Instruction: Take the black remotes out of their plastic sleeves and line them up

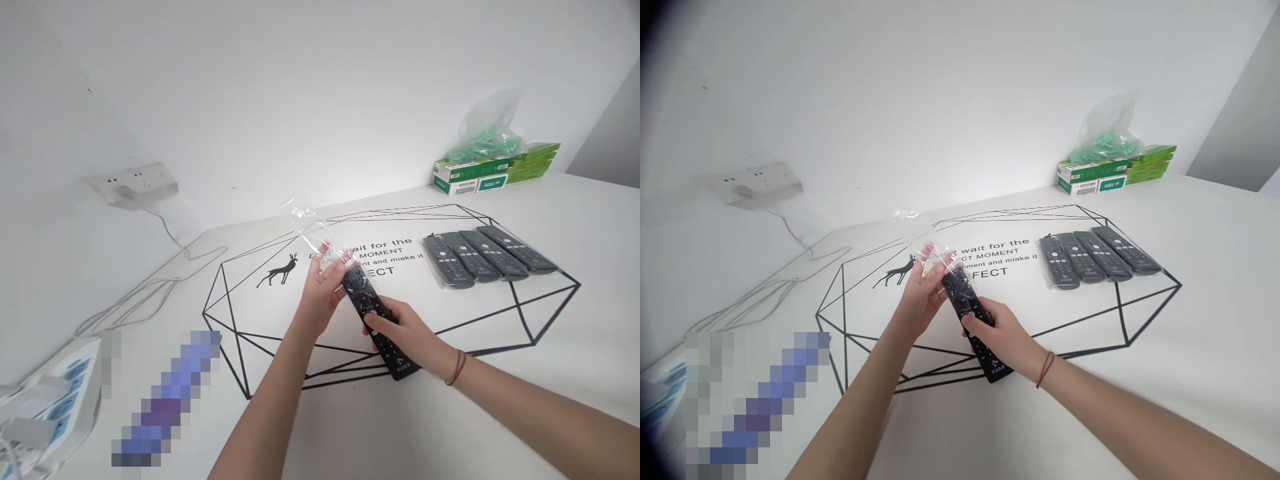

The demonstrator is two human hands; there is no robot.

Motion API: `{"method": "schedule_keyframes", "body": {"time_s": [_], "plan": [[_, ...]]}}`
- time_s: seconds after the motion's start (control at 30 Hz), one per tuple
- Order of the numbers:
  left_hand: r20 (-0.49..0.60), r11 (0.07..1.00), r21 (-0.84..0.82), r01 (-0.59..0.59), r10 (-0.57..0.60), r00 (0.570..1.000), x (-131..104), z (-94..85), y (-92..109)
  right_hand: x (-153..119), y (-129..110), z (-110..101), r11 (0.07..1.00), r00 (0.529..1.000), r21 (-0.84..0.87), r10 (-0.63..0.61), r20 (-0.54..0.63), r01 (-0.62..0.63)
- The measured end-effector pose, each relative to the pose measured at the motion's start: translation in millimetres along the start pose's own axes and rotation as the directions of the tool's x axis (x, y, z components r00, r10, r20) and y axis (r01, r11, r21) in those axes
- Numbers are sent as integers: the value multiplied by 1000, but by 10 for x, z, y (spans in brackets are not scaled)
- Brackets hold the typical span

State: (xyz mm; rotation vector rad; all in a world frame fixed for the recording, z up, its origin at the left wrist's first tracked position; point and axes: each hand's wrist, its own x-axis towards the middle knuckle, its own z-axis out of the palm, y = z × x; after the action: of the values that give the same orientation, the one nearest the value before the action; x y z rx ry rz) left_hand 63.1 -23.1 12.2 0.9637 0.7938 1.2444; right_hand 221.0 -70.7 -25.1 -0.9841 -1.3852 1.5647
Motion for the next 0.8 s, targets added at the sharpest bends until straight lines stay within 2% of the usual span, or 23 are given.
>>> {"method": "schedule_keyframes", "body": {"time_s": [0.3, 0.47, 0.53, 0.63, 0.73, 0.8], "plan": [[93, 993, 51, 102, -106, 990, -21, 9, -32, 22, 25, -2, 1000, 994, 23, 18, -111, -15], [187, 964, 174, 203, -234, 954, -49, 30, -52, 52, 40, -42, 999, 991, 24, -20, -132, 23], [141, 961, 172, 217, -242, 960, -36, 25, -64, 64, 51, -60, 999, 992, 46, -15, -122, 20], [-37, 981, 75, 179, -176, 984, 25, -33, -63, 69, 58, -86, 996, 999, 92, -16, -36, 19], [-209, 991, -6, 132, -130, 969, 114, -153, -46, 63, 56, -104, 998, 996, 56, 8, 93, -13], [-270, 992, -30, 119, -123, 955, 163, -230, -35, 61, 56, -108, 1000, 986, 27, 10, 168, -14]]}}
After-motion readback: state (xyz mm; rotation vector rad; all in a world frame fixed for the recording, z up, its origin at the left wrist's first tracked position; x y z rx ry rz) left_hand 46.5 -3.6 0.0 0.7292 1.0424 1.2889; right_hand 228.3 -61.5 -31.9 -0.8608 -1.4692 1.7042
